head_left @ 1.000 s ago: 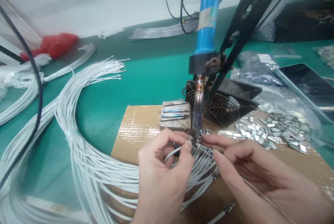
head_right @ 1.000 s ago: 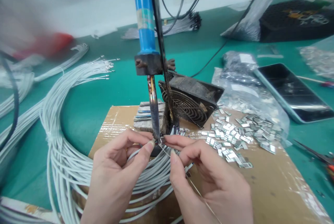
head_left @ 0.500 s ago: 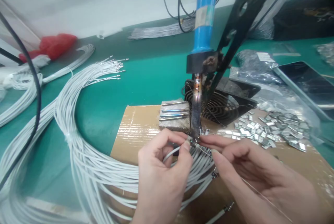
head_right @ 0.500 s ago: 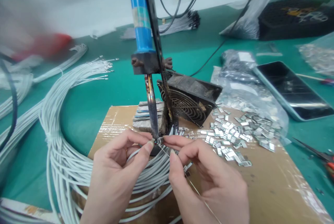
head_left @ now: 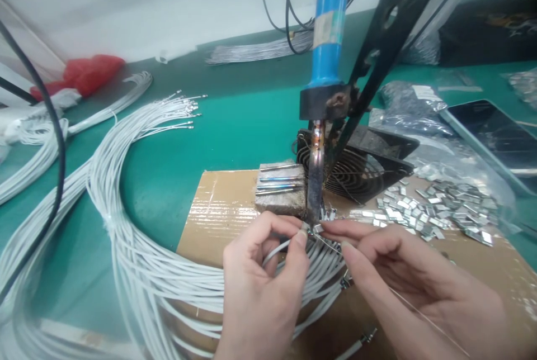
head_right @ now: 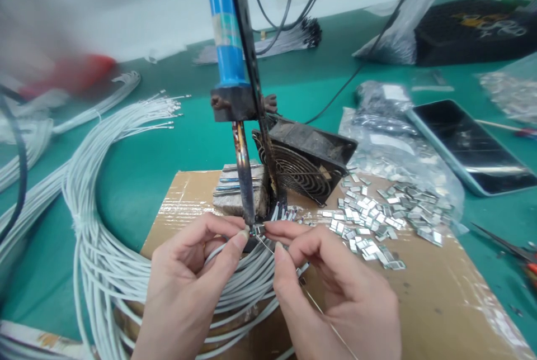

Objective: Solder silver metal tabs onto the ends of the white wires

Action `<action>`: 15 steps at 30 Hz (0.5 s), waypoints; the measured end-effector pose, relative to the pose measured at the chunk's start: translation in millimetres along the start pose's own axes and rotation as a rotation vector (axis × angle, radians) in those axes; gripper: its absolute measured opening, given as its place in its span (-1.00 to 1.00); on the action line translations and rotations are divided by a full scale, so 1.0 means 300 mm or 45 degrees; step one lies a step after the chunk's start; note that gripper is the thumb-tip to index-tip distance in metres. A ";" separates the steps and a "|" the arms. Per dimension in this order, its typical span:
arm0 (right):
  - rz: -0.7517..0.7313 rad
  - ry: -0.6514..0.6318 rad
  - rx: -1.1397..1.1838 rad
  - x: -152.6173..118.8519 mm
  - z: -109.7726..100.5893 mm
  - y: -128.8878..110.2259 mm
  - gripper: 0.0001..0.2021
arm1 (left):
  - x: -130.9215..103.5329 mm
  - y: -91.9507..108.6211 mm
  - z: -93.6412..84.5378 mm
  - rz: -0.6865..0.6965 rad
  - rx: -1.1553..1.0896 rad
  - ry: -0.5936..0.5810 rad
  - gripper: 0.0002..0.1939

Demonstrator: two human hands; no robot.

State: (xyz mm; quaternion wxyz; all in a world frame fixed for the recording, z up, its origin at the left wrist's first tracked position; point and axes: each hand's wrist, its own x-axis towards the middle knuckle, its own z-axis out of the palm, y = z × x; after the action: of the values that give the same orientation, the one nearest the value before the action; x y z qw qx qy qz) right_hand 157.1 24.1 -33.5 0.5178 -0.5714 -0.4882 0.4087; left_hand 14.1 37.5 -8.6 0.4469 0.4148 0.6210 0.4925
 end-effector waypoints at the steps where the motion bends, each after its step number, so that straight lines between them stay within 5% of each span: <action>1: -0.003 0.004 -0.003 0.000 -0.001 0.000 -0.74 | 0.001 -0.003 -0.005 0.004 0.007 -0.028 -0.87; 15: 0.233 0.163 0.097 -0.016 0.039 -0.033 -0.68 | -0.003 0.008 0.011 0.004 0.019 0.054 -0.86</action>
State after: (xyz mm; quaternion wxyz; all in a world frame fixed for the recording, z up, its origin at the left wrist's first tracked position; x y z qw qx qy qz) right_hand 143.6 21.5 -25.3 0.5295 -0.6185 -0.3842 0.4352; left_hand 17.8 37.8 -6.6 0.4299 0.4086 0.6333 0.4973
